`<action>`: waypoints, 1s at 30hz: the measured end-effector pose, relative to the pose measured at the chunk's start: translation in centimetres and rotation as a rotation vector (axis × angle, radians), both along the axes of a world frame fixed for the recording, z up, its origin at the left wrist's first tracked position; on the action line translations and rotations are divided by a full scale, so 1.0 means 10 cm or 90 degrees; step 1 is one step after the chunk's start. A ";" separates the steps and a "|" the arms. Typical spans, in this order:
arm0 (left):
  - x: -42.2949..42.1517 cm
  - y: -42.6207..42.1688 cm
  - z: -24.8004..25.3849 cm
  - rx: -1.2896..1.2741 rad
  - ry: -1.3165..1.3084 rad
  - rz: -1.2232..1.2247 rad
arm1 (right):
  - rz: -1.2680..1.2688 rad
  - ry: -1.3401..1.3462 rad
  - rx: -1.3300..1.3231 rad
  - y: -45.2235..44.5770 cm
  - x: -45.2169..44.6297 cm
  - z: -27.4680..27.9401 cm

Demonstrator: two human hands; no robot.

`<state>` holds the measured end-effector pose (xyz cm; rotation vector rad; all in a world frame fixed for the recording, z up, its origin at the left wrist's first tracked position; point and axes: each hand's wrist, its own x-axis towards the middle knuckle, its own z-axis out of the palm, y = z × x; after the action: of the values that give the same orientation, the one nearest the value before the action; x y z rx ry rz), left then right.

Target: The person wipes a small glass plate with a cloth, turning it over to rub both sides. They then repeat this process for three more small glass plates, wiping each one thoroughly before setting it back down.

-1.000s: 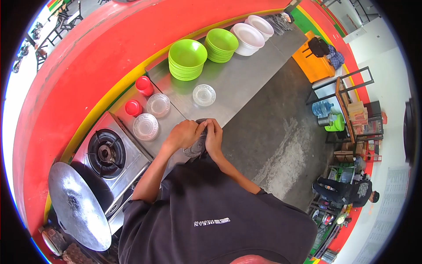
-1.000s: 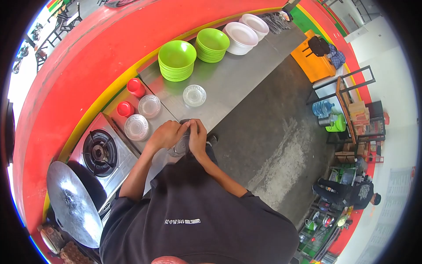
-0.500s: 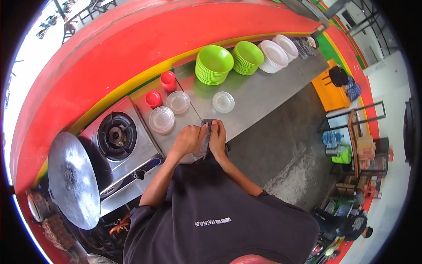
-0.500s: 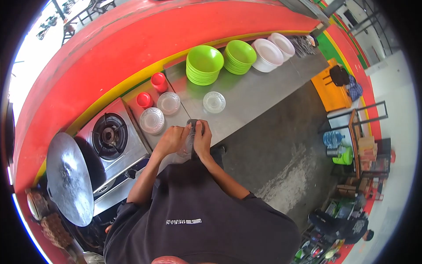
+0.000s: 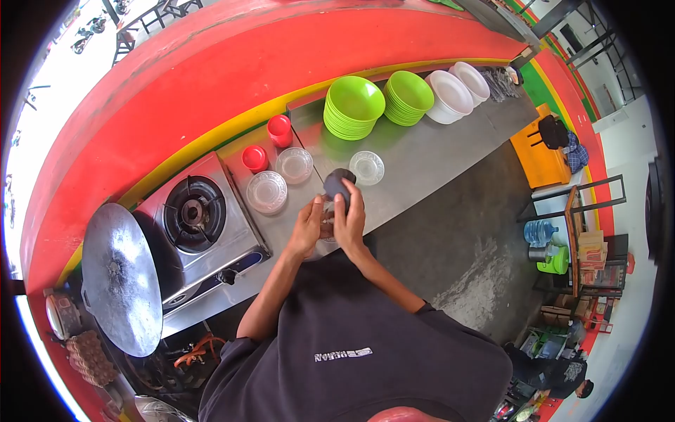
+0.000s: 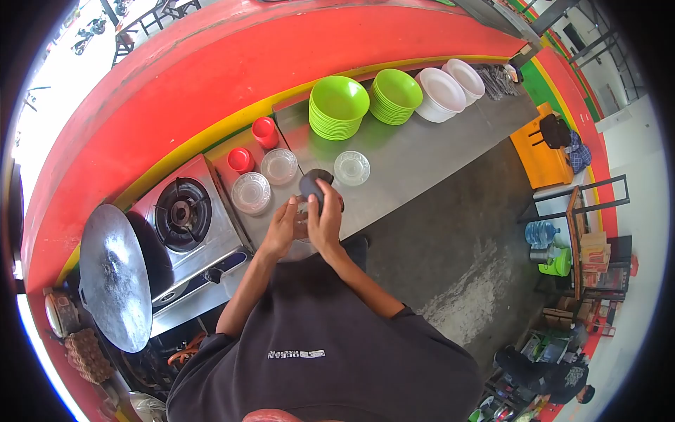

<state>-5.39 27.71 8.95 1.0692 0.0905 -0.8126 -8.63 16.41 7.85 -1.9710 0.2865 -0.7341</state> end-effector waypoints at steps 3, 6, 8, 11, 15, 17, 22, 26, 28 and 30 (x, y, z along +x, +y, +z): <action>0.05 -0.01 -0.38 -0.007 0.017 0.102 | 0.091 -0.065 -0.154 0.12 -0.09 0.02; 0.02 -0.05 -0.30 -0.023 0.047 0.173 | 0.121 -0.081 -0.165 0.20 -0.20 -0.01; 0.06 -0.13 -0.37 -0.065 0.083 0.194 | 0.172 -0.086 -0.146 0.06 -0.25 -0.11; -0.04 -0.36 -0.29 -0.085 0.096 0.207 | 0.177 -0.090 -0.185 -0.25 -0.38 -0.26; -0.11 -0.38 -0.43 0.005 0.109 0.138 | 0.033 -0.145 -0.139 -0.42 -0.55 -0.66; -0.06 -0.39 -0.28 0.066 0.134 0.142 | -0.100 -0.100 -0.009 -0.46 -0.56 -0.61; -0.01 -0.37 -0.32 0.019 0.134 0.137 | -0.209 0.008 0.371 -0.95 -0.54 -0.77; 0.05 -0.55 -0.46 -0.012 0.093 0.156 | -0.045 0.132 0.546 -1.49 -0.63 -0.89; 0.09 -0.69 -0.45 -0.014 0.065 0.139 | 0.012 0.273 0.613 -1.66 -0.59 -0.75; 0.15 -0.82 -0.41 0.002 0.015 0.107 | 0.096 0.354 0.724 -1.80 -0.54 -0.69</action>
<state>-3.90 19.56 4.84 1.0403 0.1993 -0.6735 -14.08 -1.57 0.94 -1.0226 0.6929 0.1387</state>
